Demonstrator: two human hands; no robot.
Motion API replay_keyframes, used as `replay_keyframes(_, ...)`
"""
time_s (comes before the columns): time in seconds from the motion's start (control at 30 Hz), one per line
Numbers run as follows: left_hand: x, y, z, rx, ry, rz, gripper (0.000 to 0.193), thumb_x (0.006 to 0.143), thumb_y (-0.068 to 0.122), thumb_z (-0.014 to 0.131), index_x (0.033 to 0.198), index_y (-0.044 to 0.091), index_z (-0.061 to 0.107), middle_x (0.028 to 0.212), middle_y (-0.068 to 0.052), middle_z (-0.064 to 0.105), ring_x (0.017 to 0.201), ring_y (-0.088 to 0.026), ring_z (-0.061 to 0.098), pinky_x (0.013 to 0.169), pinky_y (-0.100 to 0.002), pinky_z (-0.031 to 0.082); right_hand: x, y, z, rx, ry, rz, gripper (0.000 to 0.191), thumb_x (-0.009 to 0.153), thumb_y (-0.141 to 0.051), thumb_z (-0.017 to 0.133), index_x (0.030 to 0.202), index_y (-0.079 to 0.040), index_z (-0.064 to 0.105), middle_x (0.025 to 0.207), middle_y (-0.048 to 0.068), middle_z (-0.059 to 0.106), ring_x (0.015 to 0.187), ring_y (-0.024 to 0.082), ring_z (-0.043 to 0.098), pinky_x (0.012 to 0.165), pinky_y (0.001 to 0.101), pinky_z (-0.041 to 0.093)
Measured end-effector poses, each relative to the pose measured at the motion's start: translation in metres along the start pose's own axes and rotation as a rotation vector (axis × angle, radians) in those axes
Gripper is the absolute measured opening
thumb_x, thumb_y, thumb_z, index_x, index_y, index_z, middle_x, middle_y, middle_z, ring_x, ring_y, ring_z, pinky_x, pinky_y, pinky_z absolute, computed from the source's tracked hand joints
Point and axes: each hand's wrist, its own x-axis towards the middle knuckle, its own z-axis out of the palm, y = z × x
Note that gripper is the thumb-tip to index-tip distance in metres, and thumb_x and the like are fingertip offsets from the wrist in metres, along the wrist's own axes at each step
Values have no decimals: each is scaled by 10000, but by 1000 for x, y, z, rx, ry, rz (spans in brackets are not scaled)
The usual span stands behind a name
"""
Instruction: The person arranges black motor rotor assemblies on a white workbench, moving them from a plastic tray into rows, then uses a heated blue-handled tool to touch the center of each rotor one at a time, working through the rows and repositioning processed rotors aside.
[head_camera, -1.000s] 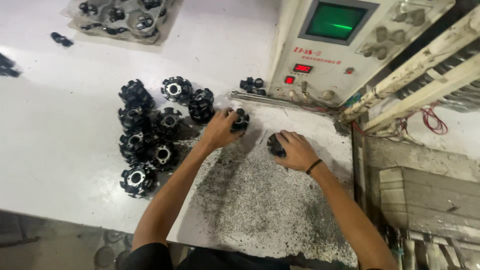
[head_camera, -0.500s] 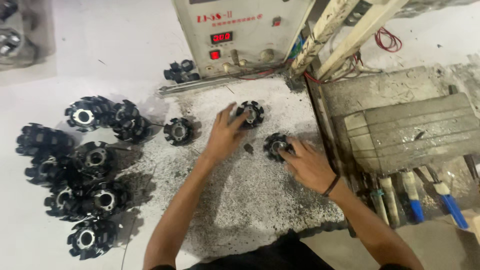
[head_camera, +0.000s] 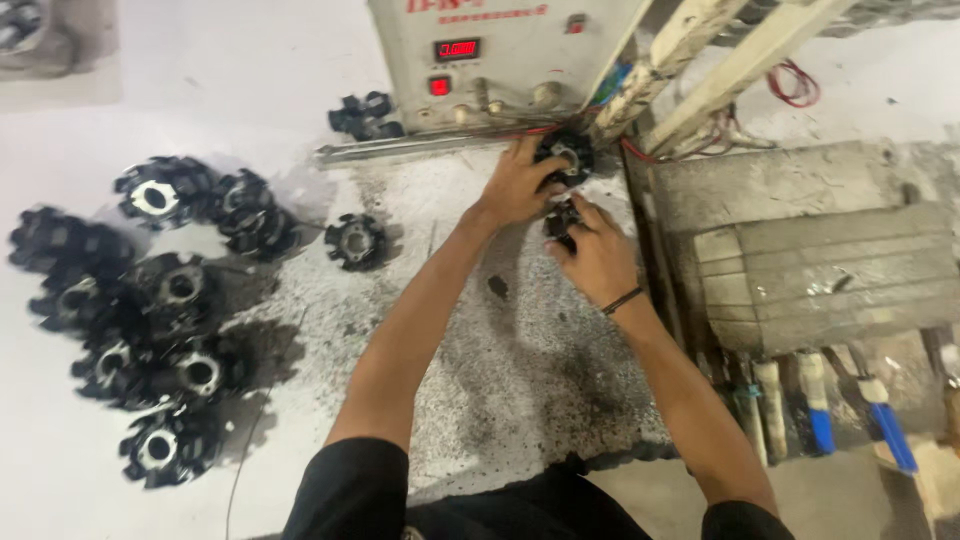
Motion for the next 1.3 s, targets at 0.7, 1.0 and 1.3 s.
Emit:
replay_keyframes(0.7,-106,64,30,27,124,-59,555,879,325,768,1374,122,620,1394,-225,536,1221,-407,558,1014,-512,507,-80,14,-14,-15,46,-75,475,846,-164,683,1306,-55,716,1574,185,453,1435,387,428,1104,494,447)
replay_keyframes(1.0,-80,22,16,10,44,15,534,942,281,759,1424,162,564,1511,-241,451,1304,-450,485,1062,-523,433,-99,-12,0,-113,122,8,362,890,-242,704,1204,-68,752,1501,155,546,1340,380,533,1058,492,509)
replay_keyframes(1.3,-194,-80,-181,969,557,-640,663,893,412,803,1252,-81,543,1240,-321,602,1220,-506,541,1020,-615,427,-88,-1,18,-126,181,-109,412,987,-436,712,1150,-59,742,1500,209,551,1359,390,562,1119,555,478)
